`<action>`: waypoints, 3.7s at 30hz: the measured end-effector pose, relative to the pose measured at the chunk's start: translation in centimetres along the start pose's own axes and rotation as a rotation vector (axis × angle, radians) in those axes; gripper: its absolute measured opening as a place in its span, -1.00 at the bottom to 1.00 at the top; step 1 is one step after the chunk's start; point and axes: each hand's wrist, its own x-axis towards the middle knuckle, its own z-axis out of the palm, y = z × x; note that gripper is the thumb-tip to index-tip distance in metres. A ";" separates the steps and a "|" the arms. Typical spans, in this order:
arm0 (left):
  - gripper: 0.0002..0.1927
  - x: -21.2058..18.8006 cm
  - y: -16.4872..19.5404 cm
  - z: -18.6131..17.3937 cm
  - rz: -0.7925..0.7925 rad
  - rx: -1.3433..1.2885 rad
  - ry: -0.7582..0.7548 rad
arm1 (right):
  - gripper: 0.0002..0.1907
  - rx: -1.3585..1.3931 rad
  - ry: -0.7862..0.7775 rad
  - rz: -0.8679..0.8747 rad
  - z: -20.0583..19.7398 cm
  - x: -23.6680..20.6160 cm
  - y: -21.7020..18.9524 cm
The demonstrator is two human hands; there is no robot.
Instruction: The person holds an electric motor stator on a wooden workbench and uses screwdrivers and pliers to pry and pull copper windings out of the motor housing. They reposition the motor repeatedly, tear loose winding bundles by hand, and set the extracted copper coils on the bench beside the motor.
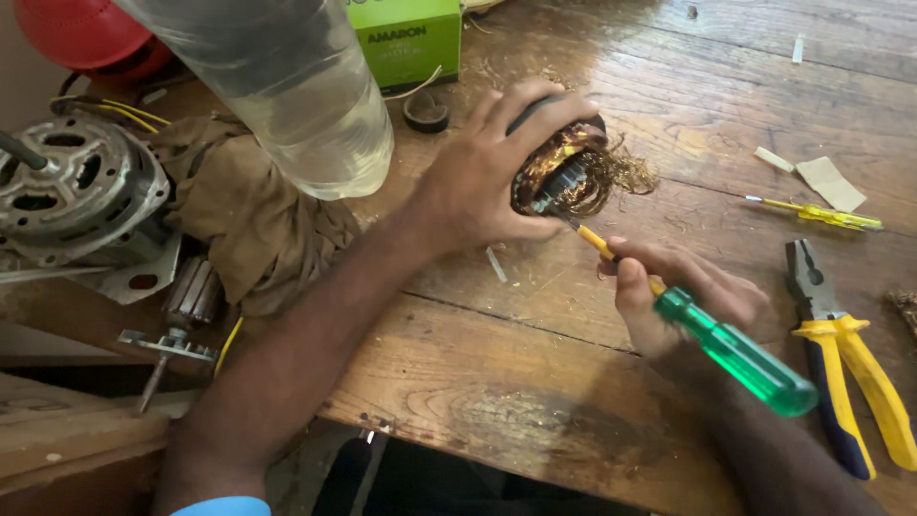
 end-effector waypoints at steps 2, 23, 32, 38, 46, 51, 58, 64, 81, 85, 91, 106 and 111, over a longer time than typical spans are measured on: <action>0.14 -0.1 0.2 0.2 0.003 0.016 0.015 | -0.83 -0.001 0.009 0.062 0.1 -0.1 -0.2; 0.15 -0.7 1.4 1.5 0.026 0.039 0.203 | -0.83 0.192 0.047 0.116 0.9 0.0 -1.0; 0.13 -0.9 1.6 1.6 0.035 0.045 0.237 | -0.78 0.375 0.057 0.292 1.0 0.0 -0.7; 0.17 -0.4 1.7 1.9 -0.001 0.063 0.213 | -0.78 0.536 0.066 0.421 0.8 0.7 0.2; 0.18 -0.6 1.8 2.3 -0.012 0.122 0.182 | -0.77 0.558 0.117 0.453 0.7 1.2 0.1; 0.22 -0.3 1.5 2.6 -0.057 0.137 0.151 | -0.79 0.477 0.045 0.431 0.4 1.2 -0.6; 0.14 -0.5 1.3 2.8 0.032 0.105 0.165 | -0.79 0.500 0.035 0.432 0.5 1.0 -0.6; 0.08 -0.1 1.6 2.7 0.027 0.128 0.100 | -0.79 0.478 0.043 0.409 0.5 0.9 -0.5; -0.04 0.0 -0.7 2.8 0.024 -0.012 0.229 | -0.82 0.135 -0.098 -0.108 3.7 1.9 0.9; 0.07 -0.4 -0.8 2.3 -0.005 -0.028 0.167 | -0.85 0.065 0.004 -0.064 2.5 0.2 2.0; 0.24 -0.4 -0.8 2.0 0.069 -0.039 0.160 | -0.89 0.724 0.382 0.231 0.9 -1.3 9.1; 0.10 -0.5 -0.4 0.9 0.101 -0.002 0.134 | -0.83 0.802 0.216 0.760 -1.5 3.6 13.2; 0.10 -0.5 -0.5 0.7 0.133 0.008 0.127 | -0.78 0.811 0.295 0.700 -2.0 4.2 12.7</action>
